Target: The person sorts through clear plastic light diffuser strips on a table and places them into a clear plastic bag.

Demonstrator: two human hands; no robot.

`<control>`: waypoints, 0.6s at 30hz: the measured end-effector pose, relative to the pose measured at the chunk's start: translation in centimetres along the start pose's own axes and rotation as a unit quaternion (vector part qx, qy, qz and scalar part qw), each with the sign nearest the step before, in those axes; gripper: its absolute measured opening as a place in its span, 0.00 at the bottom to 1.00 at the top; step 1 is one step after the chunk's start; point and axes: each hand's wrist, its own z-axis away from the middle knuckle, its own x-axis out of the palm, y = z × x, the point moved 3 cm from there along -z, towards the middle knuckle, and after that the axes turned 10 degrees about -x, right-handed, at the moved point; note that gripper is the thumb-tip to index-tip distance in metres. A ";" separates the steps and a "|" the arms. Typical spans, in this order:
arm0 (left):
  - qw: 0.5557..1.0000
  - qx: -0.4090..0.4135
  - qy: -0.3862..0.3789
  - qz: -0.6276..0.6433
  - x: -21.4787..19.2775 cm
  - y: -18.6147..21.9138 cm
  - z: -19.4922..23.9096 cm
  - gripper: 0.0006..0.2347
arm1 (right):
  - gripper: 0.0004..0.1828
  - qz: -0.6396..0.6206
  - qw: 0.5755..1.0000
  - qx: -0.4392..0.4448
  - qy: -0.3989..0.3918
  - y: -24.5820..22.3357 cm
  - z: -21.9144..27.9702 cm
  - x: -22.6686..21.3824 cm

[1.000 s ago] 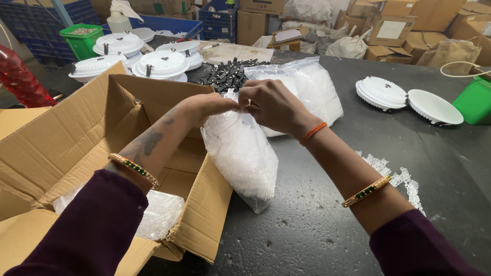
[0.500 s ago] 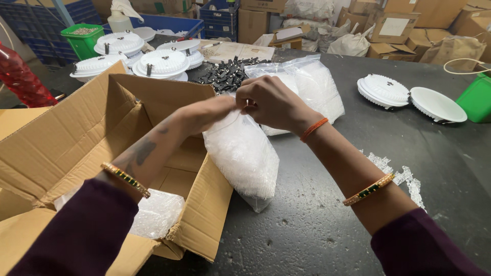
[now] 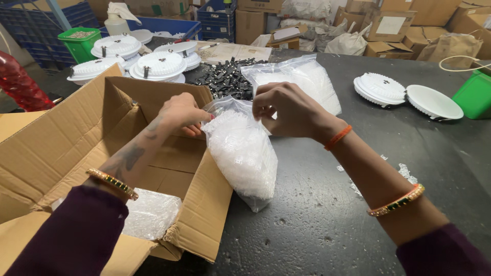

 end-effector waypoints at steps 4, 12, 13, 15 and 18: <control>0.996 0.030 0.066 -0.046 0.5 2.1 0.9 0.08 | 0.08 0.000 1.000 0.013 0.022 -0.5 1.8 -1.3; 0.991 0.117 -0.062 -0.007 0.0 7.4 1.6 0.09 | 0.08 0.106 0.993 -0.048 -0.024 -1.0 4.8 -2.3; 0.988 0.120 -0.085 0.055 0.2 7.6 1.2 0.08 | 0.07 0.103 0.994 -0.016 -0.027 -0.5 5.3 -2.7; 0.976 0.167 -0.077 0.119 0.4 8.3 0.4 0.10 | 0.05 0.101 0.993 0.054 -0.036 1.0 7.0 -3.7; 0.977 0.214 0.017 0.007 1.5 8.7 0.3 0.12 | 0.03 0.069 0.993 0.046 0.080 2.3 8.8 -4.0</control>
